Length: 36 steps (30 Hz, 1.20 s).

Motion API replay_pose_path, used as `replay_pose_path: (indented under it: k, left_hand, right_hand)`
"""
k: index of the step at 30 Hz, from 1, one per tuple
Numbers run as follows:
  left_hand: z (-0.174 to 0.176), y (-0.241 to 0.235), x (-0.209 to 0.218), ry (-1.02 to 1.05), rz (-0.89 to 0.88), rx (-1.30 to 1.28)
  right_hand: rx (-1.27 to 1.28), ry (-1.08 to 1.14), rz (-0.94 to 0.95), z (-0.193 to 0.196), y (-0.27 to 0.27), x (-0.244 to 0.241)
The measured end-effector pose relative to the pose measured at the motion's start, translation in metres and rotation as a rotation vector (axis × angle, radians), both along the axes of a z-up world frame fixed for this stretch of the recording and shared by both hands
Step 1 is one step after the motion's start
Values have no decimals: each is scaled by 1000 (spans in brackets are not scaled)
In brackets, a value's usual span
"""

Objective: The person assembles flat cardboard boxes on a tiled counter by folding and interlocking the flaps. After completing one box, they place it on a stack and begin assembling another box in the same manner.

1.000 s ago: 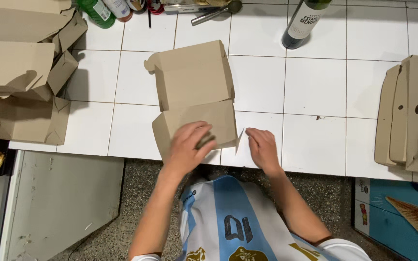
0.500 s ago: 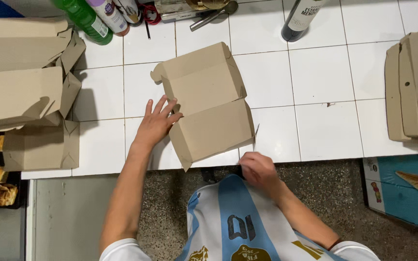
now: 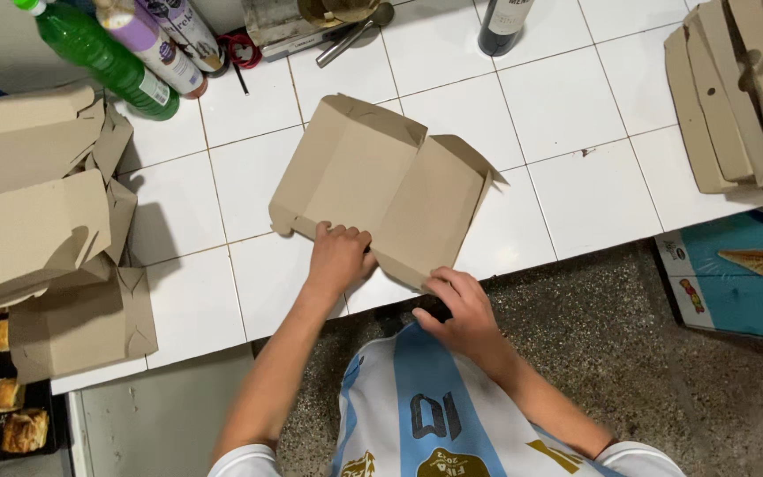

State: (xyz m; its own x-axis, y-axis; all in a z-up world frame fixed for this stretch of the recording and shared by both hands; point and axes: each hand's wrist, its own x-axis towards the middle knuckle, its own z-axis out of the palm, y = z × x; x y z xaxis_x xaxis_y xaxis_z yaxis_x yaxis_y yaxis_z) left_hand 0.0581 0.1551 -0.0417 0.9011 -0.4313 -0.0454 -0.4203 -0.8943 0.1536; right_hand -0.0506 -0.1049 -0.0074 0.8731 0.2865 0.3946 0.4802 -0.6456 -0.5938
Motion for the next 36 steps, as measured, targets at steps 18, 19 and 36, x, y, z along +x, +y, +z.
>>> replay_pose_path:
  k: [18, 19, 36]
  left_hand:
    - [84, -50, -38, 151, 35, -368]
    - [75, -40, -29, 148, 37, -368]
    - [52, -24, 43, -14, 490, -255]
  right_hand:
    - [-252, 123, -739, -17, -131, 59]
    - [-252, 120, -736, -14, -133, 62]
    - [-434, 415, -412, 8, -99, 250]
